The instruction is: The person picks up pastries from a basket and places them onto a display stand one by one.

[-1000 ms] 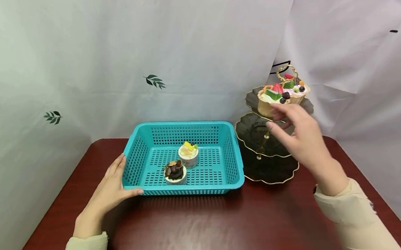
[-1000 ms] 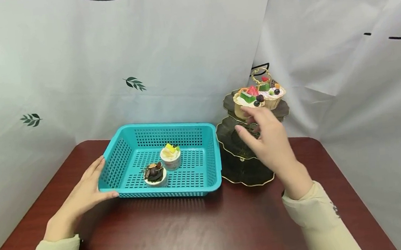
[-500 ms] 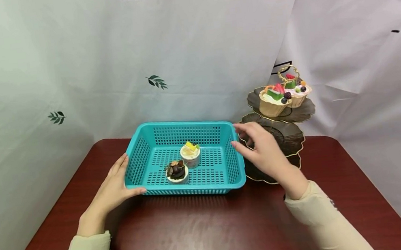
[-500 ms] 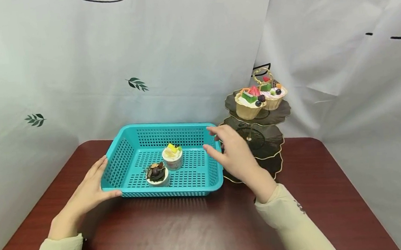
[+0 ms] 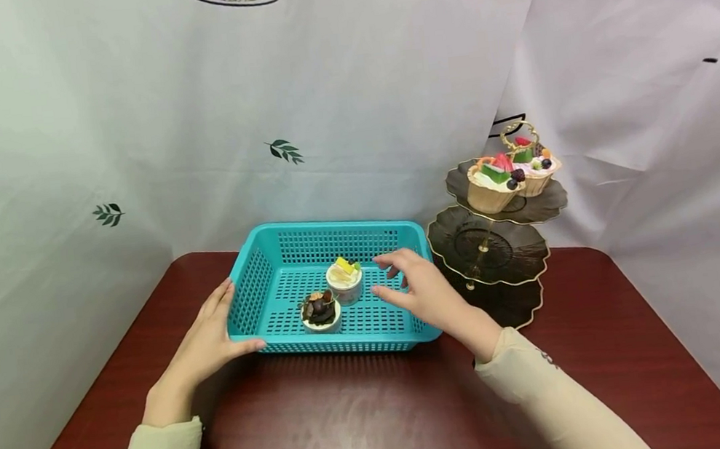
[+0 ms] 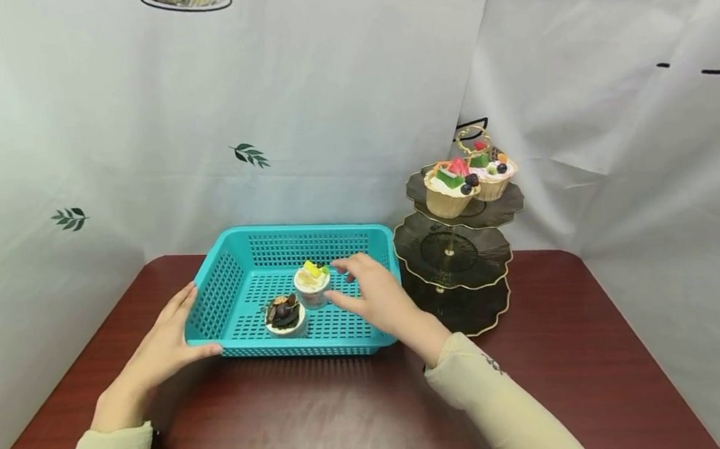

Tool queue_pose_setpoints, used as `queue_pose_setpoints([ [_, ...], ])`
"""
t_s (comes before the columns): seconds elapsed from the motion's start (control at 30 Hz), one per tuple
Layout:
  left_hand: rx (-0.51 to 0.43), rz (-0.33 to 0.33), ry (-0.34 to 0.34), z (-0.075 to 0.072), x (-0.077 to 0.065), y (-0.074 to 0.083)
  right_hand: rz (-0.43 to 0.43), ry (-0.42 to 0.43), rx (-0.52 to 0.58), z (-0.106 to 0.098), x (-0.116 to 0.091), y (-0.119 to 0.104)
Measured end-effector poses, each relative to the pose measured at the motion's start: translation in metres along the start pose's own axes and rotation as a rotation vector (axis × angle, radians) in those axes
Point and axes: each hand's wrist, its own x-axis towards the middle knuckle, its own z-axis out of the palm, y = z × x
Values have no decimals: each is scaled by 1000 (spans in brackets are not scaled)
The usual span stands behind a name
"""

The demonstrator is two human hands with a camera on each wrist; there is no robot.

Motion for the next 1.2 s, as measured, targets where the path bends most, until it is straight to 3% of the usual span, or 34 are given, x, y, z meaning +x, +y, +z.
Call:
queue_pose_setpoints([
  [0.23, -4, 6, -2, -1, 0, 2, 54, -117, 11, 20, 8, -7],
  [0.57, -24, 0, 2, 2, 1, 2, 58, -150, 26, 39, 17, -4],
  [1.2, -25, 10, 2, 0, 1, 0, 137, -316, -92, 71, 43, -10],
])
